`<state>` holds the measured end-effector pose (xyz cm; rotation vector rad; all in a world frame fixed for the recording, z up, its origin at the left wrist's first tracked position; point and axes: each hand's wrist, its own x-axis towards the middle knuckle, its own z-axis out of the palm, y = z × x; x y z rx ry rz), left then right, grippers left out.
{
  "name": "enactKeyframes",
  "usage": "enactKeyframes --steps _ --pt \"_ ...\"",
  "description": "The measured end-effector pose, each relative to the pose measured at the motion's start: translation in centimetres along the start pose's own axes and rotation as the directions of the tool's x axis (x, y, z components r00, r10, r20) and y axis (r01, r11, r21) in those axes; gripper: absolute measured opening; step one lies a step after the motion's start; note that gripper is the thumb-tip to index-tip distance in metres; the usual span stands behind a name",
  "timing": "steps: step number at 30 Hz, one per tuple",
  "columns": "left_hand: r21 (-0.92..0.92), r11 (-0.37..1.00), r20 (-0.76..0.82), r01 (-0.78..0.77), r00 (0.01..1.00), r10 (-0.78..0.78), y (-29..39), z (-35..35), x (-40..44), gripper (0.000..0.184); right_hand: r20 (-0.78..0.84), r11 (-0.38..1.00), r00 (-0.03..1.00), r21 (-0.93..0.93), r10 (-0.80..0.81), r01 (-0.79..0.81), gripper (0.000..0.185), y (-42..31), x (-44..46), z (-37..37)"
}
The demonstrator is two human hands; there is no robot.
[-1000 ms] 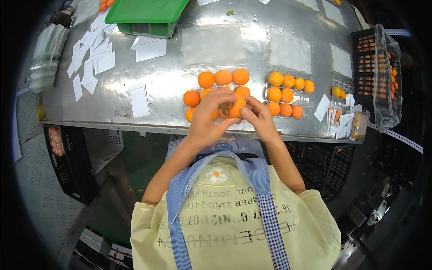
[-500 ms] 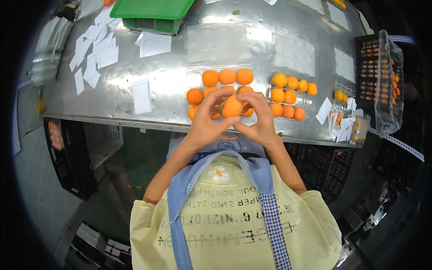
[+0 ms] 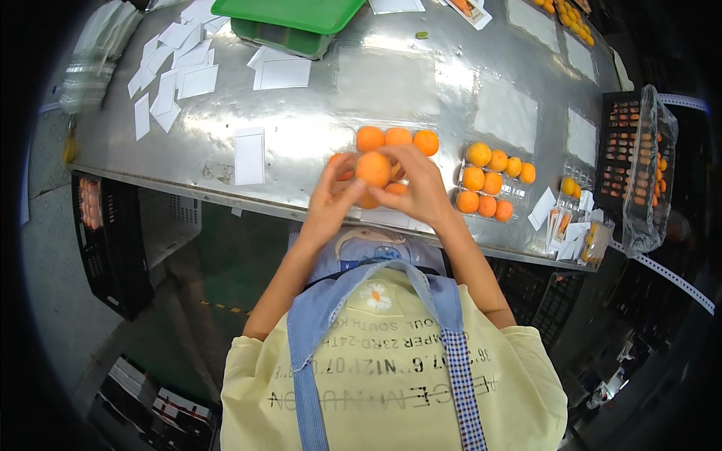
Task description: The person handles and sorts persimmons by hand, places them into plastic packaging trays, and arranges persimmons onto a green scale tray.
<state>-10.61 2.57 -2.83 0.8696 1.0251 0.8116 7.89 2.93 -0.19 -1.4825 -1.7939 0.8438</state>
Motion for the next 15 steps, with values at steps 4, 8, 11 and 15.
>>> enactKeyframes --steps 4,8,11,15 --pt "-0.051 0.998 -0.185 0.046 0.981 -0.054 -0.3 -3.6 0.4 0.038 -0.005 0.990 0.997 -0.110 -0.083 0.082 0.046 2.2 4.6 2.1" --pt "0.015 0.996 -0.273 0.093 0.958 -0.086 -1.2 -6.4 0.0 0.028 0.130 0.958 0.982 -0.235 -0.134 0.162 0.042 3.5 7.3 3.9" --pt "0.056 0.994 -0.239 0.096 0.968 -0.080 -3.9 -8.0 -0.1 0.027 0.233 0.929 0.959 -0.292 -0.160 0.226 0.040 4.7 8.1 5.0" --pt "0.173 0.966 -0.163 0.191 0.973 -0.163 -6.8 -8.3 0.1 0.029 0.235 0.893 0.946 -0.338 -0.225 0.296 0.041 5.0 8.4 5.7"
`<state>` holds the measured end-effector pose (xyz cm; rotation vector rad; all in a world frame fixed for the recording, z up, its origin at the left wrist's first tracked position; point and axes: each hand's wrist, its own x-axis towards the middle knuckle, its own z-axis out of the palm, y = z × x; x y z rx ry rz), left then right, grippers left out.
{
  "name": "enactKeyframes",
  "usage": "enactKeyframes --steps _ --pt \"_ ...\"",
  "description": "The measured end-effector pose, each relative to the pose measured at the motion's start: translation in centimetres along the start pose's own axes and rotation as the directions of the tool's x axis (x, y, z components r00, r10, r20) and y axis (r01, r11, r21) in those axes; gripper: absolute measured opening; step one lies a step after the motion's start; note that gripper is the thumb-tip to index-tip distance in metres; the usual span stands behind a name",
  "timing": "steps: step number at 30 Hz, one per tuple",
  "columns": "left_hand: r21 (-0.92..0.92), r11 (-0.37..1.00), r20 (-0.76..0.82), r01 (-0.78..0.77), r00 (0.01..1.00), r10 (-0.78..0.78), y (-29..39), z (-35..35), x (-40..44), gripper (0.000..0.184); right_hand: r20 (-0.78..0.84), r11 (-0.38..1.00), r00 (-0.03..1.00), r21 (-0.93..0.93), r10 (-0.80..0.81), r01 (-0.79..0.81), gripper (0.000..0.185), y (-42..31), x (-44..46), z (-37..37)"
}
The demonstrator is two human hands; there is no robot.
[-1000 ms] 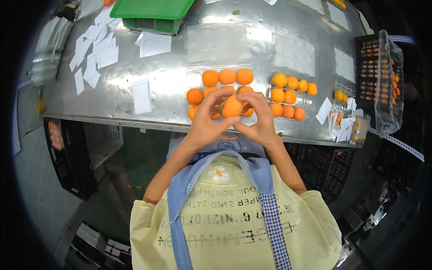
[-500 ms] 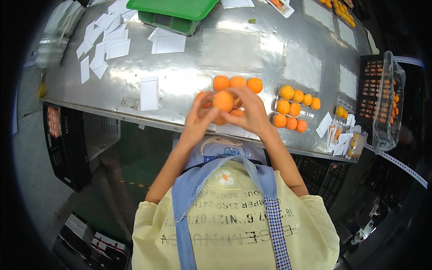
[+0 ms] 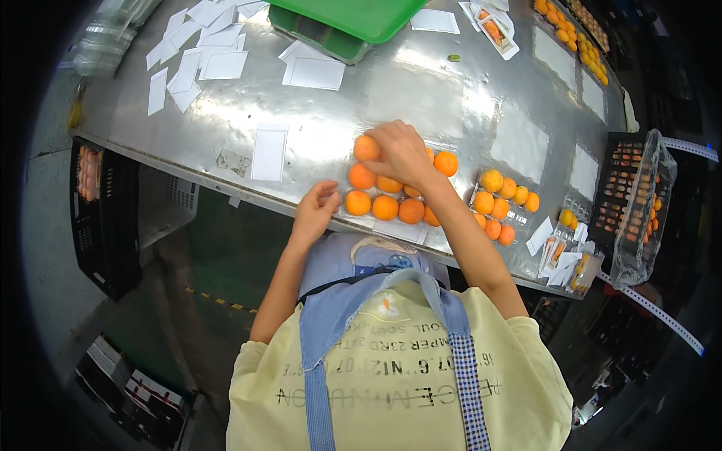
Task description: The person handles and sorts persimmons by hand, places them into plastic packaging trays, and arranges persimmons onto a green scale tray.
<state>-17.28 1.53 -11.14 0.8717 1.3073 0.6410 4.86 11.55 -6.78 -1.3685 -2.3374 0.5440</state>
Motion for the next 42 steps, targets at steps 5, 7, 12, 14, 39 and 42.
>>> enactKeyframes --steps 5,7,12,14,39,42 --pt "0.038 0.999 0.044 -0.001 0.999 -0.001 -0.9 0.7 0.5 0.027 -0.087 1.000 0.996 -0.011 -0.017 0.016 0.044 -0.1 -0.4 -0.6" --pt "0.033 0.999 0.059 -0.010 0.998 0.008 -0.9 0.6 0.5 0.023 -0.135 0.999 0.990 0.027 0.036 -0.033 0.045 1.1 -1.0 -1.7" --pt "0.123 0.991 0.134 0.060 0.988 -0.076 0.1 0.4 0.8 0.012 -0.490 0.840 0.723 0.037 0.487 -0.541 0.038 8.6 -5.2 -4.0" --pt "0.045 0.995 0.129 0.086 0.987 -0.092 0.4 0.8 1.1 0.009 -0.387 0.735 0.650 0.119 0.654 -0.668 0.034 11.0 -6.3 -4.3" --pt "0.156 0.969 0.236 -0.189 0.960 0.149 8.3 1.8 1.9 0.007 -0.252 0.438 0.375 0.683 0.892 -0.584 0.026 4.5 -10.6 -14.0" --pt "0.090 0.979 0.270 -0.182 0.951 0.152 13.1 -0.1 2.2 0.007 -0.280 0.489 0.426 0.687 0.861 -0.537 0.026 3.6 -8.0 -15.7"
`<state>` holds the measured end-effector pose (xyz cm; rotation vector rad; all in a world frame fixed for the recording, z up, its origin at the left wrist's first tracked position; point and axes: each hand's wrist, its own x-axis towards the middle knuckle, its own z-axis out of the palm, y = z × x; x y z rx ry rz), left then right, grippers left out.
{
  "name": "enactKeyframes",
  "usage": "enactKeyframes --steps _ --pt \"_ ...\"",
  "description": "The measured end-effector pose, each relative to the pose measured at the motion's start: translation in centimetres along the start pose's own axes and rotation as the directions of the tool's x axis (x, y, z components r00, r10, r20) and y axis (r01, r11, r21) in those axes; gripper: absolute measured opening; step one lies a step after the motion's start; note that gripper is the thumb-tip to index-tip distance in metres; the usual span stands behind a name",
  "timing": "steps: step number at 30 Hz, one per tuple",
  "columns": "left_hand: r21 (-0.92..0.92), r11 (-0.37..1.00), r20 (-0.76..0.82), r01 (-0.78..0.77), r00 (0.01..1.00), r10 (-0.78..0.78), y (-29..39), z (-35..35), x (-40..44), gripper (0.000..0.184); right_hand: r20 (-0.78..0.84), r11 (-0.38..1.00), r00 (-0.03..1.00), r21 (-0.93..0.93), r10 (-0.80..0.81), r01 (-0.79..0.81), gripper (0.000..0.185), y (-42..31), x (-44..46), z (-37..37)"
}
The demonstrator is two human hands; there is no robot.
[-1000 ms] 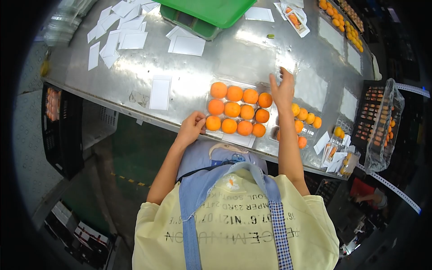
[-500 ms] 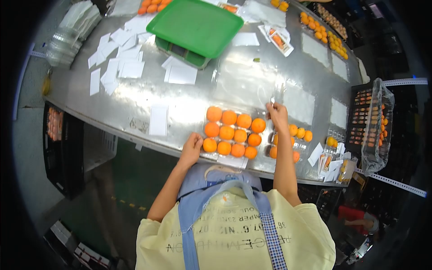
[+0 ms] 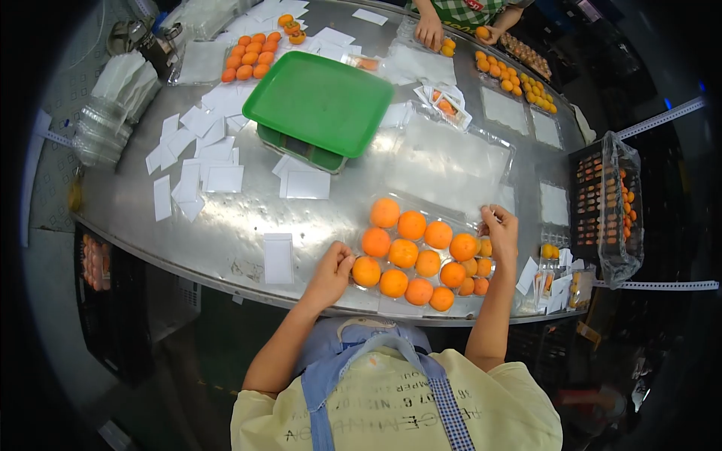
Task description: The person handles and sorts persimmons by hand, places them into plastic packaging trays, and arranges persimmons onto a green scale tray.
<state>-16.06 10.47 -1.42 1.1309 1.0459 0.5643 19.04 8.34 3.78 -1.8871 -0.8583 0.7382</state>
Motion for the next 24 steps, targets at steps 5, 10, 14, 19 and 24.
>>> enactKeyframes --steps 5,10,14,19,24 --pt "-0.010 0.996 -0.014 -0.092 0.996 0.092 4.4 -7.3 3.9 0.010 0.065 0.988 0.993 0.126 -0.096 0.088 0.024 -4.6 4.8 5.6" --pt "-0.122 0.980 -0.053 -0.157 0.987 0.151 9.4 -14.5 9.6 0.011 0.108 0.977 0.979 0.147 -0.174 0.157 0.025 -8.7 12.1 13.3" --pt "-0.067 0.991 -0.087 -0.113 0.990 0.107 12.5 -19.4 14.3 0.015 0.152 0.953 0.982 0.297 -0.112 0.062 0.021 -11.5 16.9 19.3" --pt "-0.011 0.998 -0.109 -0.057 0.992 0.055 13.6 -23.1 19.5 0.015 0.168 0.960 0.985 0.280 -0.030 -0.019 0.019 -12.1 21.3 23.9" --pt "-0.026 0.999 -0.085 0.020 0.996 -0.022 13.3 -24.2 23.0 0.013 0.167 0.975 0.986 0.220 -0.011 -0.026 0.021 -10.6 24.1 25.4"
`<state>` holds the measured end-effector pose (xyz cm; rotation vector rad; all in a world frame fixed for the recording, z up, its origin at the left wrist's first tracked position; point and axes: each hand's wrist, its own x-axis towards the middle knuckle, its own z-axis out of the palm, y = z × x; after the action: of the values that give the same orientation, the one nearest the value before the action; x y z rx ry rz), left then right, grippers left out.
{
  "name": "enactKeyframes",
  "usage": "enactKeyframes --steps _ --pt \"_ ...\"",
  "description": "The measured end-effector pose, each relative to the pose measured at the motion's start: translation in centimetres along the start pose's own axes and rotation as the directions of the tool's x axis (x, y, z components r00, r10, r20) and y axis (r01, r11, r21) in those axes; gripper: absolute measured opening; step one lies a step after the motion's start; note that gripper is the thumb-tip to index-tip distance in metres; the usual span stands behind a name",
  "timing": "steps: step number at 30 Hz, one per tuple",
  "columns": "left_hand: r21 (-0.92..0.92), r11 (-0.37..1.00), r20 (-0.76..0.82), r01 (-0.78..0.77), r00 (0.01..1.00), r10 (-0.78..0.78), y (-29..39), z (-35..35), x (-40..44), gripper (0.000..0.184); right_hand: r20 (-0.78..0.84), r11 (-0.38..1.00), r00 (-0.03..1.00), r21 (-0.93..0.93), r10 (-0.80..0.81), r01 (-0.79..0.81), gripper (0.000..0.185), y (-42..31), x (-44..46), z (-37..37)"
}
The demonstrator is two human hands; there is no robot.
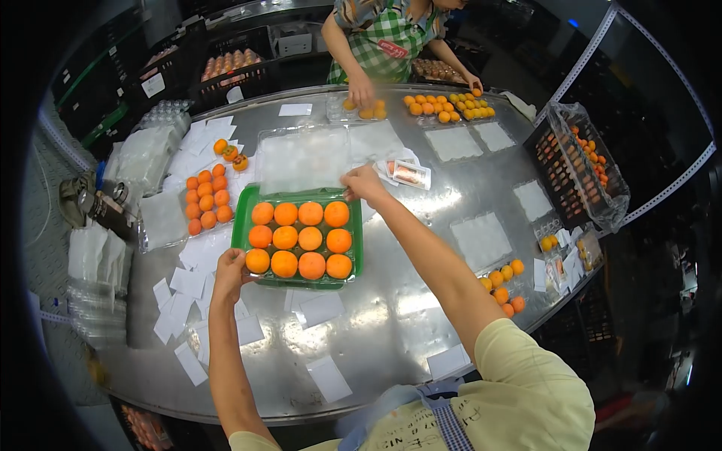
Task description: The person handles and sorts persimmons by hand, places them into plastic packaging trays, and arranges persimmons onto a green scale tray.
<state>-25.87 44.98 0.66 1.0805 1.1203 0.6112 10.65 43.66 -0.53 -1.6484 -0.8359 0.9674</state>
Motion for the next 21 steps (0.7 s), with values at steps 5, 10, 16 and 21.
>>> enactKeyframes --steps 5,10,16,21 --pt "0.069 0.998 -0.018 0.005 1.000 -0.004 -1.0 -0.5 1.8 0.013 0.039 0.993 0.998 -0.110 0.056 -0.052 0.027 0.3 0.2 0.0" --pt "0.183 0.983 -0.041 -0.015 0.999 0.023 -1.5 -1.1 2.1 0.021 0.066 0.954 0.996 -0.297 0.062 -0.040 0.026 -0.3 0.3 -0.2" --pt "0.700 0.690 -0.092 -0.186 0.934 0.345 -2.8 -2.6 1.7 0.024 0.025 0.631 0.925 -0.725 -0.378 0.278 0.048 2.1 1.0 -1.2" --pt "0.492 0.832 -0.288 -0.257 0.854 0.434 -3.1 -2.2 -4.5 0.024 0.046 0.802 0.982 -0.572 -0.181 0.174 0.058 1.9 -3.0 -3.4"
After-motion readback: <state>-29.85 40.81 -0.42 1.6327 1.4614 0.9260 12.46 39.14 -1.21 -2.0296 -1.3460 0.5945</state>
